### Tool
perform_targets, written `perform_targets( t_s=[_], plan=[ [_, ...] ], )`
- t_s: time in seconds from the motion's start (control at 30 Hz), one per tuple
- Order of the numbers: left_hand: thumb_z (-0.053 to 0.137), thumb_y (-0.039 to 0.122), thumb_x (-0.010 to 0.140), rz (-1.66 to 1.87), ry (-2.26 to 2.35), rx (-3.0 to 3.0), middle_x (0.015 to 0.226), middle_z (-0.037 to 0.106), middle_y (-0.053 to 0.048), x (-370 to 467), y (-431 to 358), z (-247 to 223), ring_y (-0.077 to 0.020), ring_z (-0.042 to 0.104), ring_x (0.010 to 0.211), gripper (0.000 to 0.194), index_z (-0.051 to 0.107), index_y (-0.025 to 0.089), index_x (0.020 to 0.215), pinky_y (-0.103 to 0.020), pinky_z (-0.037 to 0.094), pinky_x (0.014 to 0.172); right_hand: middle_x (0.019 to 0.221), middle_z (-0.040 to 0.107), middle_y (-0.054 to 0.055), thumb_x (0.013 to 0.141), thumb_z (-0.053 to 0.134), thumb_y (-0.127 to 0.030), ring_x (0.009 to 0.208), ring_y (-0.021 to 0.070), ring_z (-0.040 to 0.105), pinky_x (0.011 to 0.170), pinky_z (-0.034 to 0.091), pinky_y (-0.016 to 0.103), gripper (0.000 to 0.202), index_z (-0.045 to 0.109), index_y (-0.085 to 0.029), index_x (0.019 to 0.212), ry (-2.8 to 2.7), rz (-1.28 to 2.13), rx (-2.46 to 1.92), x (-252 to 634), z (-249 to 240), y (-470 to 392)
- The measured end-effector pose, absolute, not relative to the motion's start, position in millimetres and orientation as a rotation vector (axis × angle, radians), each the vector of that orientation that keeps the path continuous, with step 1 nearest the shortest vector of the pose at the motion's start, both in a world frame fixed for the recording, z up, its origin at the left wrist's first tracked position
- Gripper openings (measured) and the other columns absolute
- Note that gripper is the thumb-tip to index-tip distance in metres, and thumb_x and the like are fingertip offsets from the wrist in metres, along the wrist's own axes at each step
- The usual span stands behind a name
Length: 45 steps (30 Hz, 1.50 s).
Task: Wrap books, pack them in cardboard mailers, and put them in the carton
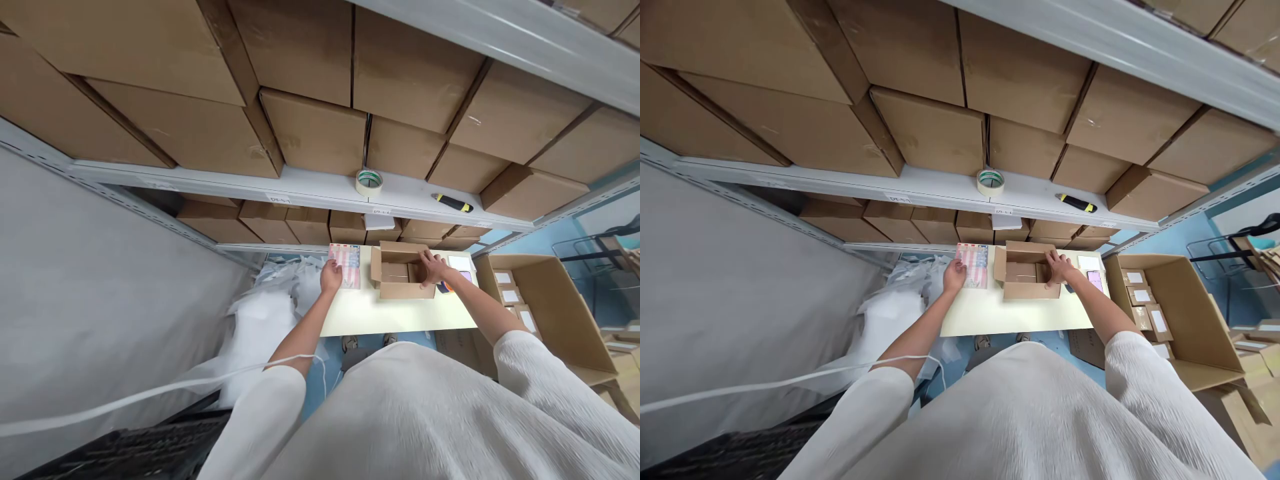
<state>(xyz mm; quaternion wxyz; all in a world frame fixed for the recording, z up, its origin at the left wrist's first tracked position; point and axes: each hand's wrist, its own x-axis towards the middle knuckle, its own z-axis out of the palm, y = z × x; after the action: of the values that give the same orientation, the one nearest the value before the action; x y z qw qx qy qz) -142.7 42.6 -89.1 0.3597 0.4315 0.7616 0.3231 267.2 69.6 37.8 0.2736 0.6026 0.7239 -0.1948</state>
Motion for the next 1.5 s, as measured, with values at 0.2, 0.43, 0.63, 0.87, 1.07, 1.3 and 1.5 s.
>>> perform_targets(
  t_s=[0.2, 0.43, 0.63, 0.87, 1.07, 1.3, 1.5],
  plan=[
    [0.068, 0.025, 0.096, 0.502, 2.123, 1.095, 0.138, 0.071, -0.018, -172.8, 52.4, -108.7, -0.0313, 0.068, 0.129, 0.042, 0.060, 0.018, 0.136, -0.040, 0.051, 0.107, 0.186, -0.008, 0.009, 0.056, 0.093, -0.066, 0.159, 0.0546, 0.021, 0.126, 0.028, 0.067, 0.164, -0.018, -0.038, 0.174, 1.939, -0.538, 1.647, 269.1, 35.9, 67.1],
    [0.069, 0.031, 0.097, 0.298, 2.186, 1.127, 0.141, 0.066, -0.020, -164.6, 61.5, -115.8, -0.0367, 0.066, 0.130, 0.042, 0.057, 0.020, 0.136, -0.047, 0.052, 0.104, 0.186, -0.009, 0.010, 0.057, 0.095, -0.068, 0.158, 0.0547, 0.023, 0.127, 0.028, 0.069, 0.167, -0.020, -0.039, 0.173, 1.928, -0.532, 1.658, 269.2, 34.0, 65.3],
    [0.072, 0.026, 0.094, 0.233, 2.282, 1.079, 0.140, 0.062, -0.022, -154.9, 62.4, -115.0, -0.0372, 0.062, 0.132, 0.045, 0.052, 0.019, 0.134, -0.051, 0.049, 0.106, 0.185, -0.009, 0.011, 0.057, 0.095, -0.070, 0.159, 0.0550, 0.022, 0.126, 0.028, 0.070, 0.168, -0.022, -0.038, 0.173, 1.927, -0.535, 1.668, 269.0, 32.7, 63.7],
    [0.073, 0.022, 0.092, 0.246, 2.297, 1.032, 0.138, 0.062, -0.022, -153.0, 64.7, -113.4, -0.0355, 0.060, 0.132, 0.049, 0.050, 0.017, 0.135, -0.048, 0.047, 0.106, 0.185, -0.010, 0.010, 0.058, 0.093, -0.071, 0.159, 0.0543, 0.022, 0.126, 0.029, 0.068, 0.167, -0.024, -0.038, 0.172, 1.905, -0.517, 1.653, 267.7, 35.6, 63.0],
    [0.072, 0.017, 0.088, 0.177, 2.271, 0.984, 0.140, 0.062, -0.022, -154.3, 68.7, -114.3, -0.0367, 0.059, 0.134, 0.039, 0.058, 0.018, 0.125, -0.051, 0.045, 0.108, 0.185, -0.010, 0.011, 0.058, 0.092, -0.073, 0.159, 0.0540, 0.023, 0.126, 0.029, 0.067, 0.166, -0.024, -0.037, 0.172, 1.895, -0.507, 1.650, 263.9, 39.5, 62.5],
    [0.065, 0.018, 0.090, 0.240, 2.211, 1.060, 0.131, 0.070, -0.019, -142.7, 55.9, -114.6, -0.0361, 0.063, 0.132, 0.043, 0.054, 0.022, 0.131, -0.050, 0.045, 0.108, 0.185, -0.010, 0.009, 0.055, 0.093, -0.071, 0.158, 0.0549, 0.023, 0.126, 0.029, 0.068, 0.167, -0.022, -0.039, 0.173, 1.902, -0.540, 1.667, 263.9, 39.4, 62.1],
    [0.075, 0.020, 0.079, 0.310, 2.081, 0.923, 0.111, 0.076, -0.012, -146.6, 51.2, -114.6, -0.0364, 0.073, 0.115, 0.059, 0.051, 0.025, 0.132, -0.055, 0.047, 0.108, 0.186, -0.006, 0.010, 0.053, 0.095, -0.067, 0.158, 0.0555, 0.023, 0.125, 0.029, 0.069, 0.167, -0.015, -0.038, 0.175, 1.923, -0.562, 1.694, 267.2, 35.2, 62.9]
  ],
)
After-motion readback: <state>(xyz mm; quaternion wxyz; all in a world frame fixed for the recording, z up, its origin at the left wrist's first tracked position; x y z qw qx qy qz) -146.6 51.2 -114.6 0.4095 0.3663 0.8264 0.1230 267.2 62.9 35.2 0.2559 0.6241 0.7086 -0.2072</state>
